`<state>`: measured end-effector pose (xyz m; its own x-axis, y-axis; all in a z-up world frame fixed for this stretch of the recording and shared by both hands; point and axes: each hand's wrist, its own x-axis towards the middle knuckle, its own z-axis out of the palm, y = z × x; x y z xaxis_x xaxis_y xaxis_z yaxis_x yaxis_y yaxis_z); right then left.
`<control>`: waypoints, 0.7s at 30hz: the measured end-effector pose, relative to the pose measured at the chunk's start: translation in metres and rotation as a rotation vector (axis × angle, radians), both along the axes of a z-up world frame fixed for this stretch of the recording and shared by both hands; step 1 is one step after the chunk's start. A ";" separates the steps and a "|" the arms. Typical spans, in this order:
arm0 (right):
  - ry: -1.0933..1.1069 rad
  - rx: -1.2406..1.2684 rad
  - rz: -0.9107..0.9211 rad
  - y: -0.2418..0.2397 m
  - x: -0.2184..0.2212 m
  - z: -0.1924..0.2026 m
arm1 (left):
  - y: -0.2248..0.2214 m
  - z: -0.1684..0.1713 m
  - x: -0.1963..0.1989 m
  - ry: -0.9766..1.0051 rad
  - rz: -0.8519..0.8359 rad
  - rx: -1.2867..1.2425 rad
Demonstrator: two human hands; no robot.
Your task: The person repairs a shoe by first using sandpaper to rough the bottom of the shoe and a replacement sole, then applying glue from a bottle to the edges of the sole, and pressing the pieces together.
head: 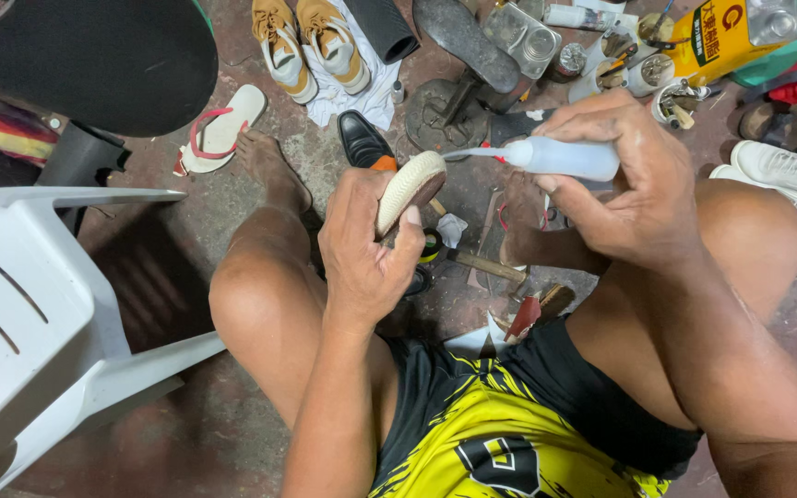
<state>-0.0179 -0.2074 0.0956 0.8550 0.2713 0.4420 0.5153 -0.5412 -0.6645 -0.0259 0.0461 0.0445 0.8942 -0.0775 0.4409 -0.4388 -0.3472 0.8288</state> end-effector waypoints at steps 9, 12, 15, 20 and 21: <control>-0.106 -0.114 0.018 0.009 0.005 0.016 | 0.000 0.001 0.001 0.033 -0.017 0.012; -0.111 -0.124 0.024 0.008 0.005 0.013 | 0.001 0.001 0.001 0.034 -0.019 0.011; -0.109 -0.136 0.041 0.003 0.005 0.006 | 0.000 0.002 0.001 0.034 -0.015 0.013; -0.081 -0.119 0.045 0.000 0.001 -0.001 | -0.001 0.002 0.000 0.054 -0.013 0.015; -0.096 -0.127 0.049 0.001 0.001 0.000 | -0.001 0.002 0.000 0.052 -0.016 0.015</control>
<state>-0.0166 -0.2065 0.0957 0.7951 0.3703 0.4803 0.6006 -0.5906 -0.5389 -0.0259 0.0454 0.0468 0.9145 -0.0978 0.3926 -0.4008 -0.3529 0.8455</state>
